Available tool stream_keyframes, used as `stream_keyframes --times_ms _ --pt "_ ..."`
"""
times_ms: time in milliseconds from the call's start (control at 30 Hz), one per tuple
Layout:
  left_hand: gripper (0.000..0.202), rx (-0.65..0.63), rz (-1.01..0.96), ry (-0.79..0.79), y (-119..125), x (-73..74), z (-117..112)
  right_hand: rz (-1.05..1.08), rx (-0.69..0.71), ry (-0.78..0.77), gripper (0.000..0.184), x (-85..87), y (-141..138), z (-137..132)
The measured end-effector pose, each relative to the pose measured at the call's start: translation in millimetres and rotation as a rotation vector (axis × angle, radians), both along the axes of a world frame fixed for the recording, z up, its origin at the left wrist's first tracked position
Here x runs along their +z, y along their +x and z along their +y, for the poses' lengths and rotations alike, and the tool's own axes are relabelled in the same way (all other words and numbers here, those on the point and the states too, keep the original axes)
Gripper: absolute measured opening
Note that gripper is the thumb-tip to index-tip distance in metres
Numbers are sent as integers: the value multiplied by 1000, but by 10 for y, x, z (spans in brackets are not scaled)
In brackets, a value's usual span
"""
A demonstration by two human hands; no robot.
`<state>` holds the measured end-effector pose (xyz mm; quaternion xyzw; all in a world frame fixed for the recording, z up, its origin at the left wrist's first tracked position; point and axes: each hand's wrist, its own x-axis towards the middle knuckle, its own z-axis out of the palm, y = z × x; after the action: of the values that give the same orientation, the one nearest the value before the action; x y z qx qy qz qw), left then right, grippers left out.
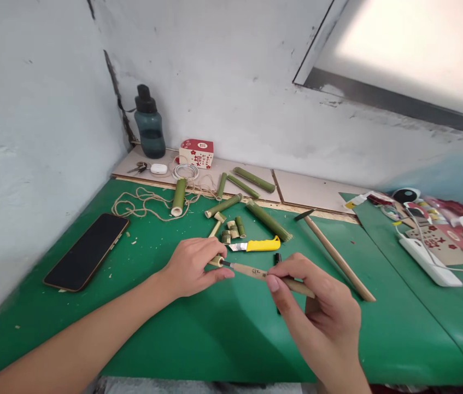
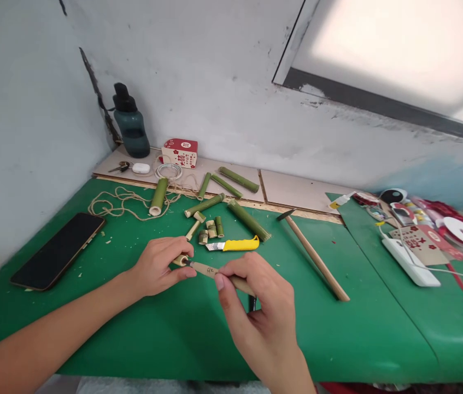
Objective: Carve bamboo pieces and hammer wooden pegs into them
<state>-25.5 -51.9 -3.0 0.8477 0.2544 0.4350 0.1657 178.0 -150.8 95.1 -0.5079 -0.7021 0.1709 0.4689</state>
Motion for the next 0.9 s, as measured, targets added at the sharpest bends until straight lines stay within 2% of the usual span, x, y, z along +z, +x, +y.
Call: stream_keyframes --times_ms 167,300,433,633,800,900 --pt "51 -3 13 29 7 -7 -10 -84 54 -5 16 -29 -33 37" --pt "52 -32 78 54 -19 -8 -15 -153 109 -77 11 -95 -119 65" --pt "57 -59 114 46 -37 -1 6 -184 108 -96 10 -160 -169 66" --pt "54 -85 145 152 -69 -16 62 -106 98 -136 7 -259 -193 90" --pt "47 -78 161 135 -107 -18 97 -44 91 -204 6 -344 -200 173" --pt "47 -27 119 121 -107 -28 103 10 100 -241 7 -350 -206 195"
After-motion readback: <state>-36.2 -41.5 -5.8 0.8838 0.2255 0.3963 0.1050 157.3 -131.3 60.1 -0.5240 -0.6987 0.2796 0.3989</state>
